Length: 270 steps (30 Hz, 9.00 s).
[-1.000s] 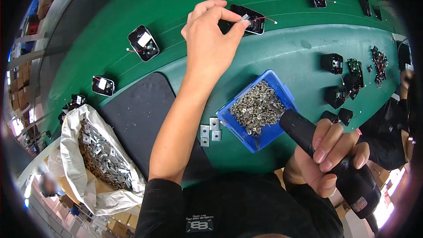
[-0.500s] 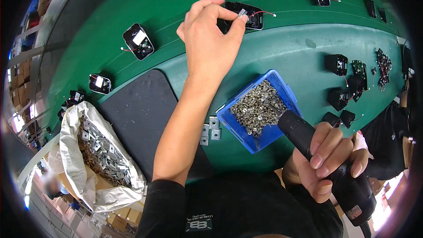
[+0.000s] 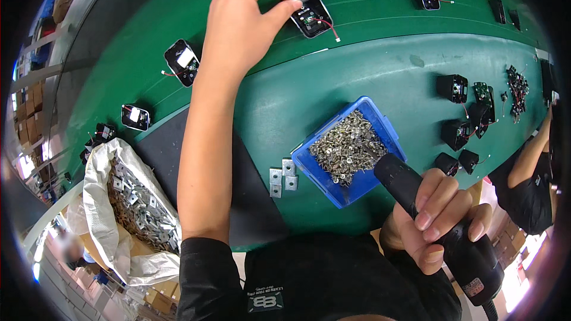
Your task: Assemble small electronic components by inserting parts and securing them with a power screwdriver.
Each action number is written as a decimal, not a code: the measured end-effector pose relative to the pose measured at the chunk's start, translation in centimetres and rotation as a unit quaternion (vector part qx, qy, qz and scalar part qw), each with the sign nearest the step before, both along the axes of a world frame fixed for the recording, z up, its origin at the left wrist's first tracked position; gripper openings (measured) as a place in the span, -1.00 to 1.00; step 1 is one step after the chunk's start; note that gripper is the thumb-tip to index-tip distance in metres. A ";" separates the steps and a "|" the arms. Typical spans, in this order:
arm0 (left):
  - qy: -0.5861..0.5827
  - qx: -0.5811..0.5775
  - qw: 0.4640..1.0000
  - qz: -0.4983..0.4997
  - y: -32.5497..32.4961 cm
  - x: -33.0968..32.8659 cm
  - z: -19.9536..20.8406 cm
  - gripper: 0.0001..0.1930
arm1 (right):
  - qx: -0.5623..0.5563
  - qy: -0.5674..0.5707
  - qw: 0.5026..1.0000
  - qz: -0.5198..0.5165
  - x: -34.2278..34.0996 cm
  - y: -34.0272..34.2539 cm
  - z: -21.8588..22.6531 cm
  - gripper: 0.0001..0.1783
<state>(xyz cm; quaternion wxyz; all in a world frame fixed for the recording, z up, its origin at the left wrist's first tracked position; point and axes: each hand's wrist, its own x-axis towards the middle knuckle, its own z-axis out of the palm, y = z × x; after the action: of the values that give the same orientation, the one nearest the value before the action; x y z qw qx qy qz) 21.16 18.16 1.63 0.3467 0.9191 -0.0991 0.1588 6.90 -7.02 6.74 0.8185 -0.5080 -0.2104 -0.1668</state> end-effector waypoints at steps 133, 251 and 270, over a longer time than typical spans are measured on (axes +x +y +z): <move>0.034 -0.041 0.998 0.035 5.0 -6.6 -3.4 -0.34 | -0.114 -0.051 0.954 0.273 15.6 15.2 -0.1 -0.53; 0.262 -0.687 0.586 -0.342 -7.9 -20.0 6.8 -0.79 | 0.165 -0.186 0.966 -0.070 -10.0 2.5 12.8 -0.58; 0.270 -0.735 0.539 -0.310 -8.8 -20.1 5.8 -0.89 | 0.174 -0.172 0.968 -0.050 -8.0 1.5 11.2 -0.56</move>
<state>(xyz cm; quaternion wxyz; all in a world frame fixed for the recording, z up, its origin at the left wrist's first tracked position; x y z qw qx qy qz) 1.07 9.38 7.47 0.9386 0.2526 -0.1276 -0.1976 -1.12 -5.51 17.97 0.8367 -0.3312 -0.2899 -0.3259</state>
